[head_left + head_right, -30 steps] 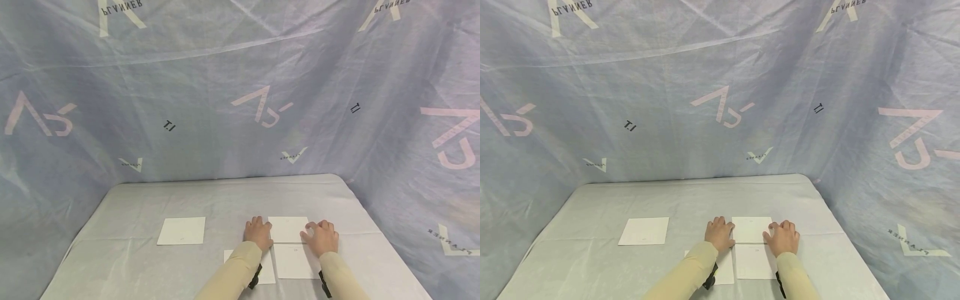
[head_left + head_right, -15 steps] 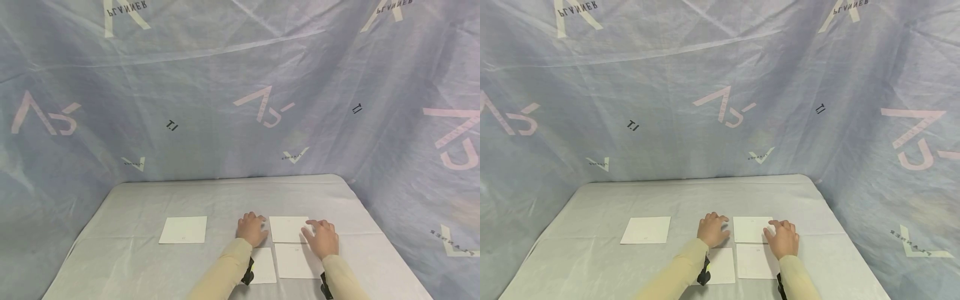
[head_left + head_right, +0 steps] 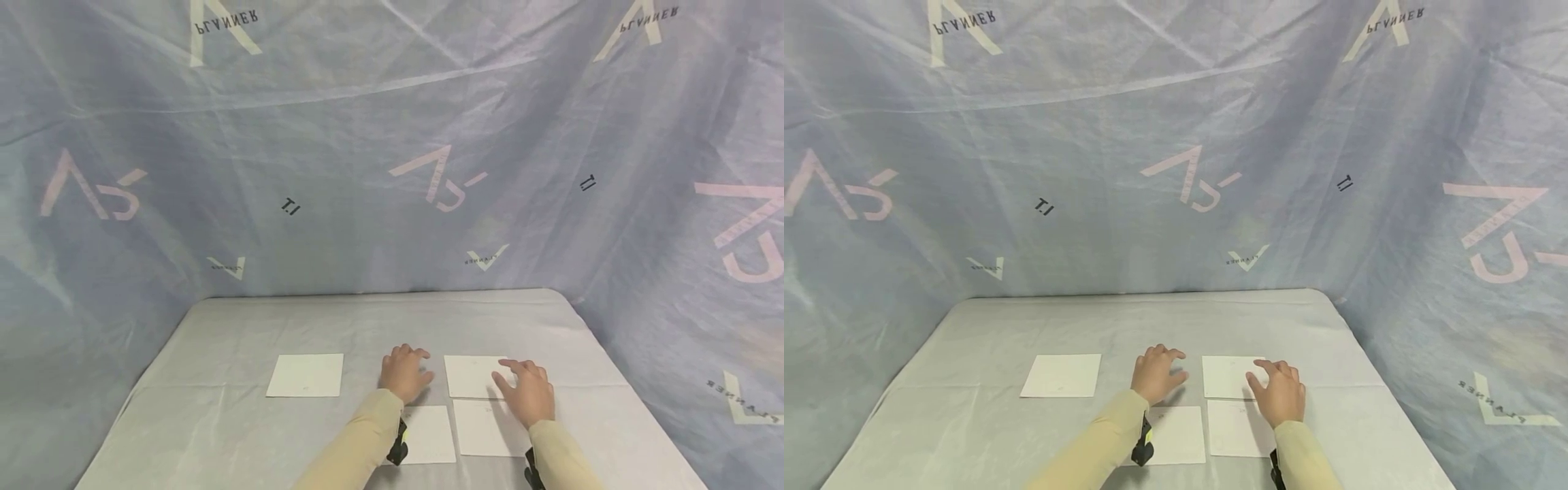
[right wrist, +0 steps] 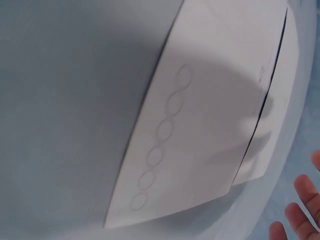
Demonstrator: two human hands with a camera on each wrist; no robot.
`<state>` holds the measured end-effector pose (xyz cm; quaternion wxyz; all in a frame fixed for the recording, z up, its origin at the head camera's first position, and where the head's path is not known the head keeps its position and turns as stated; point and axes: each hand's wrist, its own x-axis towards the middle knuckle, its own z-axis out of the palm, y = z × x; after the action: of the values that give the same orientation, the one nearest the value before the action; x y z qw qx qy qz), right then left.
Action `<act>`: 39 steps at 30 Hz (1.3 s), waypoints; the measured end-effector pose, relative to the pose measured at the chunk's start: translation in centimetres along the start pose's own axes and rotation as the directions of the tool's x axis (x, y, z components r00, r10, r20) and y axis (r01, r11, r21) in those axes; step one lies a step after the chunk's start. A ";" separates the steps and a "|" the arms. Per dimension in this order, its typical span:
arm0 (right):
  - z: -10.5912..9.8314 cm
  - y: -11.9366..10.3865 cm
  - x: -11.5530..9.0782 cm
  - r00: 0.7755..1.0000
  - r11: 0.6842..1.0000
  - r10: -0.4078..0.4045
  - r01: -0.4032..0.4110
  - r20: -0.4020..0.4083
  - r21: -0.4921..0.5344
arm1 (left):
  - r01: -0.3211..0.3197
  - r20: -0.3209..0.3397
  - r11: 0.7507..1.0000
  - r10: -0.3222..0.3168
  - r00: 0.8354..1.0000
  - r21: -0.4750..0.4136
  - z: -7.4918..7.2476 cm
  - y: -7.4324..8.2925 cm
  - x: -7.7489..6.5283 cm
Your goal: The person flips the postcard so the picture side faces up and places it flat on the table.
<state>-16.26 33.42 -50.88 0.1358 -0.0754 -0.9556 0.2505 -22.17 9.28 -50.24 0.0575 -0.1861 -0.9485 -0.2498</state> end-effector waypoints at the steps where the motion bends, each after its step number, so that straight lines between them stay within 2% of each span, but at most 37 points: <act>1: 0.0 -0.2 0.0 1.000 1.000 0.002 -0.002 0.002 0.007 | -0.004 -0.009 1.000 0.004 1.000 -0.005 -0.1 -0.2 -0.1; 8: 0.2 -2.1 0.2 1.000 0.998 -0.010 0.009 0.012 0.066 | 0.002 -0.035 0.999 -0.004 0.999 -0.037 -0.4 -1.6 -0.4; 18: 1.4 -3.8 0.5 0.999 0.995 -0.033 0.031 0.019 0.099 | 0.030 -0.040 0.997 -0.033 0.999 -0.070 -1.2 -3.3 -1.0; 29: 2.7 -5.7 0.7 0.998 0.992 -0.055 0.053 0.022 0.117 | 0.082 -0.048 0.991 -0.087 0.995 -0.104 -2.3 -4.9 -1.6; 39: 3.4 -7.1 0.7 0.997 0.988 -0.050 0.042 0.055 0.147 | 0.085 -0.072 0.990 -0.093 0.993 -0.113 -3.3 -5.9 -2.3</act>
<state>-18.49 25.86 -49.99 0.1188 -0.0358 -0.9397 0.3187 -22.21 2.13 -50.58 0.0726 -0.1367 -0.9378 -0.3108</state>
